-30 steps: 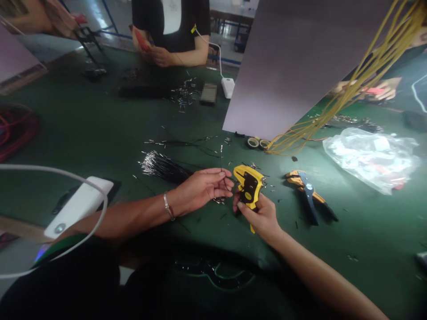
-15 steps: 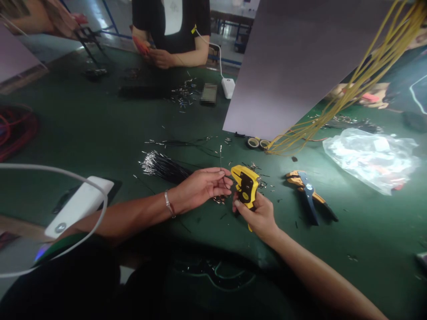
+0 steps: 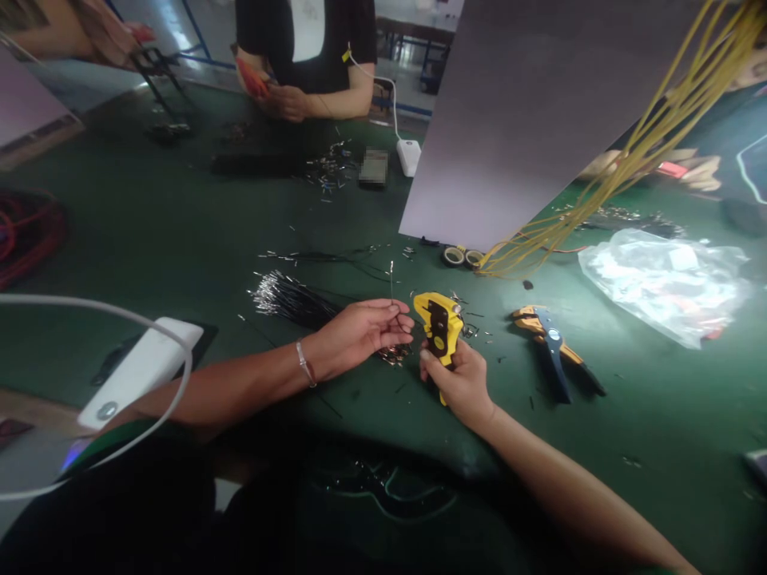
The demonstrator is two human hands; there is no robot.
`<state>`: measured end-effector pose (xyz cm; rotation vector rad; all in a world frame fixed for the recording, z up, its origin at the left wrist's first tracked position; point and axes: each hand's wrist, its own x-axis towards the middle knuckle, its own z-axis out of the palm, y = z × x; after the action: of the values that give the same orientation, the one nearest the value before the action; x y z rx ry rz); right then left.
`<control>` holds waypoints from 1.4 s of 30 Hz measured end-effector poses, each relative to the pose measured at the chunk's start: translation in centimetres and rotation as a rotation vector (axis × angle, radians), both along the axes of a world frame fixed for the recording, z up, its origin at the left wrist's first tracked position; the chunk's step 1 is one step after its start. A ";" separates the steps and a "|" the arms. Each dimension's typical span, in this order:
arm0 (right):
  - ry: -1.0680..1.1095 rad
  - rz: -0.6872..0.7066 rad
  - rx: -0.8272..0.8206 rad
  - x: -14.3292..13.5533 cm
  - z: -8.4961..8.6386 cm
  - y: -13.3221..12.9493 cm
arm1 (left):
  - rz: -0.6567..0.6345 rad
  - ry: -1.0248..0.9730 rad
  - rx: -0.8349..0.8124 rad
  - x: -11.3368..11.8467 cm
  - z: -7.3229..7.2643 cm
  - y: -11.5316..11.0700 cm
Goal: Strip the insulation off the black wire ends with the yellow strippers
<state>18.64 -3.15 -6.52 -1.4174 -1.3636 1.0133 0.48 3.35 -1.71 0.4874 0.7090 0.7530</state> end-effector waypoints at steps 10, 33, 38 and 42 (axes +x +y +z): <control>0.267 -0.029 -0.074 0.2 1.4 0.2 | 0.039 0.092 0.094 -0.6 0.2 1.2; 0.625 0.497 -0.294 1.4 3.6 -0.4 | 0.155 0.002 0.089 -1.9 0.8 3.2; 0.649 0.518 -0.313 1.4 3.3 -0.4 | 0.127 -0.046 0.052 -1.5 0.6 2.7; 0.621 0.536 -0.310 1.1 3.4 -0.4 | 0.124 -0.052 0.040 -1.2 0.4 2.3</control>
<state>19.73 -3.53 -3.10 -0.8174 -1.1530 1.8953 -0.73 5.65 -1.27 0.4617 0.6811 0.8946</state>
